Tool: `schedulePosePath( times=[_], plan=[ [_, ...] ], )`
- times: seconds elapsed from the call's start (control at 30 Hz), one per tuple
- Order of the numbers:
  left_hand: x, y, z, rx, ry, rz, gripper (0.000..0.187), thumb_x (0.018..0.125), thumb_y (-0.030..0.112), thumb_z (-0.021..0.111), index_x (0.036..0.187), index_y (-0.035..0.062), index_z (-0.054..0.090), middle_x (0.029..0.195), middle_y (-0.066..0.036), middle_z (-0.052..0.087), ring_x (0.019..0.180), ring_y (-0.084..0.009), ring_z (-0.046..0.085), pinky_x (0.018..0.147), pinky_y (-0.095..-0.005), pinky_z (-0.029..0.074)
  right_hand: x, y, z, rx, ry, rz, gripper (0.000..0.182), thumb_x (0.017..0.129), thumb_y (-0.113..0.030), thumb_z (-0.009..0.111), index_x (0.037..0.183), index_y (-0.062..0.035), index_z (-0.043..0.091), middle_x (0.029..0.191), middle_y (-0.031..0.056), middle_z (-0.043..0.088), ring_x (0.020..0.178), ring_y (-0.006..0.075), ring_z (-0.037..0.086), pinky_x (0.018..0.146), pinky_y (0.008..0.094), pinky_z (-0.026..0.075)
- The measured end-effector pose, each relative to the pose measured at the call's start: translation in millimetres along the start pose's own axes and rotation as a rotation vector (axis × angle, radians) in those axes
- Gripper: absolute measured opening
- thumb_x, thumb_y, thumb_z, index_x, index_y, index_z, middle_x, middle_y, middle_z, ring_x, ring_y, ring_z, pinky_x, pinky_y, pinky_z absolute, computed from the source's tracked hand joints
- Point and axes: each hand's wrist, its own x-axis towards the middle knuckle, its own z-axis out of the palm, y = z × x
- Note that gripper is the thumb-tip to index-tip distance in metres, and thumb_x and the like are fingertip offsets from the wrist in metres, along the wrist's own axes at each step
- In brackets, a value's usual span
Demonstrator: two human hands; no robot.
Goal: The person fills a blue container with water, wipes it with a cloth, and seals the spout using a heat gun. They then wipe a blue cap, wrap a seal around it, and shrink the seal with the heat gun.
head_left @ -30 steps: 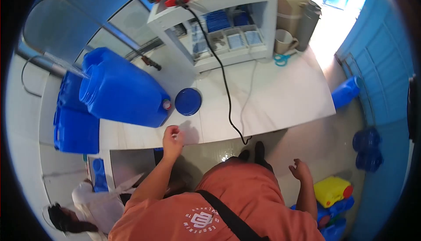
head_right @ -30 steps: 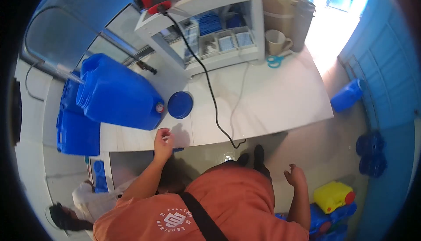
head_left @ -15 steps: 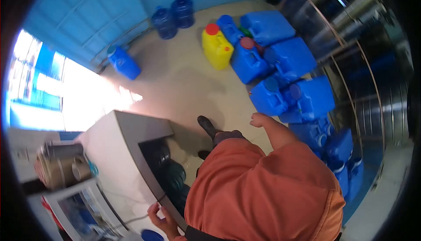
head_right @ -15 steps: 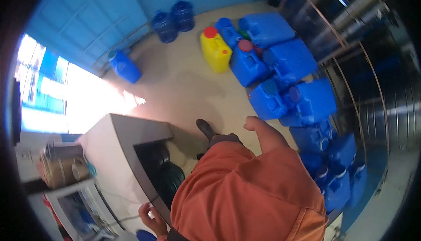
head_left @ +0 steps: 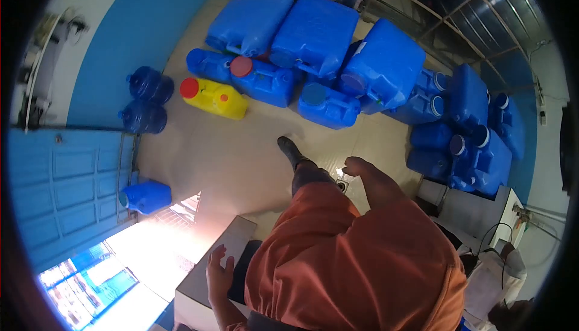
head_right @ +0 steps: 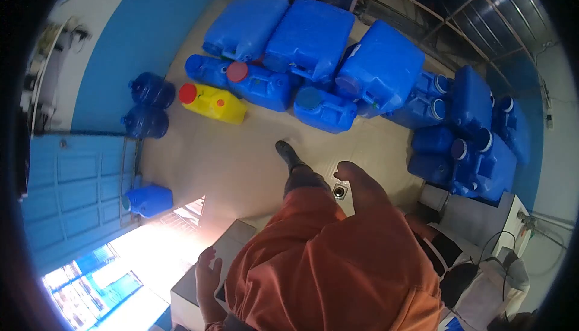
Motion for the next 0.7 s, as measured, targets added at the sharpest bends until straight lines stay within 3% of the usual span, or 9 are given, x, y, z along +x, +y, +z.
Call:
schedulePosePath(
  times=[0.17, 0.23, 0.47, 0.6, 0.7],
  plan=[
    [101.9, 4.1, -8.5, -0.117, -0.243, -0.129, 0.044, 0.091, 0.013, 0.069, 0.131, 0.0032, 0.055, 0.117, -0.016, 0.066, 0.104, -0.0266, 0.066, 0.088, -0.0368, 0.053, 46.6, 9.5, -30.5, 0.163, 0.066, 0.052, 0.051, 0.085, -0.041, 0.063, 0.112, 0.0014, 0.068, 0.113, 0.0236, 0.068, 0.106, 0.0379, 0.066, 0.093, 0.0466, 0.051],
    [135.7, 0.6, -22.4, -0.104, -0.348, -0.152, 0.046, 0.092, 0.013, 0.068, 0.134, 0.0054, 0.053, 0.118, -0.015, 0.066, 0.104, -0.0257, 0.066, 0.087, -0.0351, 0.054, 56.6, -0.4, -59.1, 0.251, 0.207, -0.045, 0.05, 0.085, -0.04, 0.062, 0.114, 0.0005, 0.067, 0.116, 0.0244, 0.067, 0.107, 0.0386, 0.065, 0.095, 0.0456, 0.051],
    [214.7, -23.8, -61.5, 0.023, -0.326, -0.214, 0.043, 0.095, 0.017, 0.064, 0.134, 0.0046, 0.053, 0.114, -0.014, 0.068, 0.102, -0.0239, 0.066, 0.088, -0.035, 0.052, 93.1, -25.0, -121.3, 0.499, 0.228, 0.052, 0.049, 0.087, -0.036, 0.061, 0.122, -0.0008, 0.062, 0.123, 0.023, 0.065, 0.116, 0.0366, 0.062, 0.099, 0.0441, 0.049],
    [245.8, -41.7, -66.1, 0.146, -0.444, -0.149, 0.041, 0.095, 0.017, 0.064, 0.133, 0.0045, 0.054, 0.112, -0.013, 0.069, 0.101, -0.0241, 0.067, 0.088, -0.035, 0.053, 123.8, -13.8, -133.5, 0.387, 0.145, 0.147, 0.051, 0.089, -0.033, 0.06, 0.128, -0.0006, 0.057, 0.126, 0.0221, 0.063, 0.117, 0.0379, 0.061, 0.101, 0.0458, 0.05],
    [263.4, -49.1, -63.9, 0.059, -0.468, -0.241, 0.039, 0.095, 0.015, 0.063, 0.132, 0.0038, 0.054, 0.111, -0.012, 0.069, 0.102, -0.0224, 0.066, 0.089, -0.0339, 0.052, 167.4, 0.1, -136.4, 0.165, 0.092, 0.303, 0.052, 0.091, -0.024, 0.056, 0.137, -0.0023, 0.047, 0.142, 0.023, 0.047, 0.129, 0.0413, 0.052, 0.099, 0.0535, 0.05]
  ],
)
